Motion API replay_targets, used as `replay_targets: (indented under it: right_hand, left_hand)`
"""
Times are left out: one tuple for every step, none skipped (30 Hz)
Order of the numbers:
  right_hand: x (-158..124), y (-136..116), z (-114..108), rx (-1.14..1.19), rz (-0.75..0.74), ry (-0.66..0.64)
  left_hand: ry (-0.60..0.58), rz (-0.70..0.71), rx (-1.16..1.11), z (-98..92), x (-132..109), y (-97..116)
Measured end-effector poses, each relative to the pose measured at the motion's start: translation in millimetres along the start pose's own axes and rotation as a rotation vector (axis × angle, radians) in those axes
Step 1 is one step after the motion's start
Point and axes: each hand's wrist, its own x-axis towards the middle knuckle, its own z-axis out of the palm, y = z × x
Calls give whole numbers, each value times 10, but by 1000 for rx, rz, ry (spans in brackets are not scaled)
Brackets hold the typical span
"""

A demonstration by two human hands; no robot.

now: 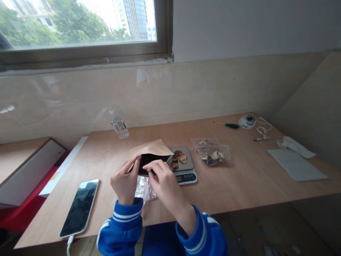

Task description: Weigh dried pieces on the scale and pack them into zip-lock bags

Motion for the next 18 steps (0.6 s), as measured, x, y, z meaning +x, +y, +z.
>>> replay_targets:
  right_hand:
    - [-99,37,-99,73,-53,72]
    - [-199,114,-193,119,-71,141]
    - [-293,232,-274,136,-55,225]
    - [-376,389,-336,145,7,284]
    - [-444,577,-379,161,88,346]
    - [-493,780,-401,184,171,395]
    - [-522,985,-406,198,236,401]
    - [-533,1174,-399,207,279,371]
    - [-528,1336,-384,219,302,343]
    - [-511,1462,-367,227,308,314]
    - [-484,1550,-350,233,303,278]
    - [-451,1601,-339,237,292,241]
    - [-416,1622,-333,233,277,201]
    - [-380,1622,-335,221,259,158]
    - [-346,1608,-343,199,241,117]
    - [-315,1590,-357,168,223,82]
    - [-288,1573,-375,127,206,55]
    - [-264,1560,-393,78,190,35]
  left_hand:
    - [-10,-8,2,-14,19,4]
    - [-18,-19,2,-25,38,8]
    - [-23,-33,-1,-32,53,14]
    - [-27,-46,-7,-36,64,21]
    - [-27,-57,-11,-36,71,28]
    - [-26,-65,-16,-33,72,35]
    - [-25,-70,-19,-28,69,41]
    - [-24,-72,-20,-24,62,46]
    - [-25,-73,-21,-20,56,48]
    - [-28,-73,-21,-18,51,47]
    - [-30,-75,-19,-18,52,44]
    - [-30,-82,-15,-20,60,40]
    - [-23,-97,-6,-23,76,37]
    - [-13,-119,4,-27,102,36]
    - [-6,-149,13,-31,136,40]
    - [-8,-182,21,-35,176,49]
    - [-15,-215,27,-38,220,64]
    - [-28,-243,34,-40,265,84]
